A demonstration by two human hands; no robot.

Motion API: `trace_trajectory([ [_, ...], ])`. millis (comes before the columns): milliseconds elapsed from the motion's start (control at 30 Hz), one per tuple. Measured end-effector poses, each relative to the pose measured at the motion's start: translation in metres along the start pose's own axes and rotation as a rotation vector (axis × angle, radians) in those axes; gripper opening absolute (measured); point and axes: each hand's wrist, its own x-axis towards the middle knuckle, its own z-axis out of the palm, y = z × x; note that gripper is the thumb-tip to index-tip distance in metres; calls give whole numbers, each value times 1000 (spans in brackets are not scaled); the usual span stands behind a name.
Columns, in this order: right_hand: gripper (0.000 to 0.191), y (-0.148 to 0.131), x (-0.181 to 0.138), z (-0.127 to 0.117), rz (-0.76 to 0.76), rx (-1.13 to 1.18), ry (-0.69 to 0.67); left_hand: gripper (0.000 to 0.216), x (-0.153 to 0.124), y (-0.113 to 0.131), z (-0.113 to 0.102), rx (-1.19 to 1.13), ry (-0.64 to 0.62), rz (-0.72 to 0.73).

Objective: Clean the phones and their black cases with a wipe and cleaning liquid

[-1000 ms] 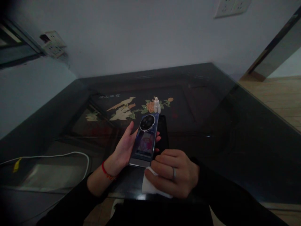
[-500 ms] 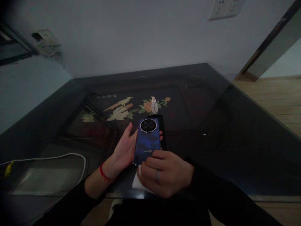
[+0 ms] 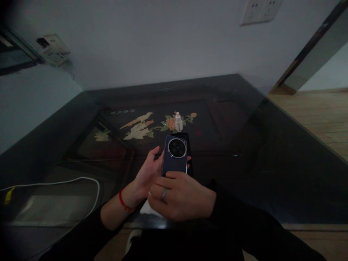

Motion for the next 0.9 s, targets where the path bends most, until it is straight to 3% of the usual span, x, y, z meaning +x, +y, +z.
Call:
trace_trajectory([
  [200, 20, 40, 7, -11, 298, -48, -154, 56, -2, 0, -2, -57, 27, -66],
  [333, 18, 72, 13, -16, 513, -45, -153, 55, -1, 0, -7, -36, -4, -49],
  [467, 9, 58, 27, -17, 320, 45, -313, 58, 2, 5, -10, -53, 33, -29],
  [600, 10, 35, 34, -17, 121, 116, -402, 49, 1, 8, -7, -61, 70, 90],
  [700, 10, 54, 28, -17, 219, 80, -375, 53, 0, 8, -5, -43, 80, 45],
  [833, 21, 94, 16, -18, 536, -52, -214, 53, 1, 5, -8, 18, 24, 35],
  [900, 24, 95, 15, -18, 560, -67, -190, 50, 1, 4, -10, 23, 7, 33],
])
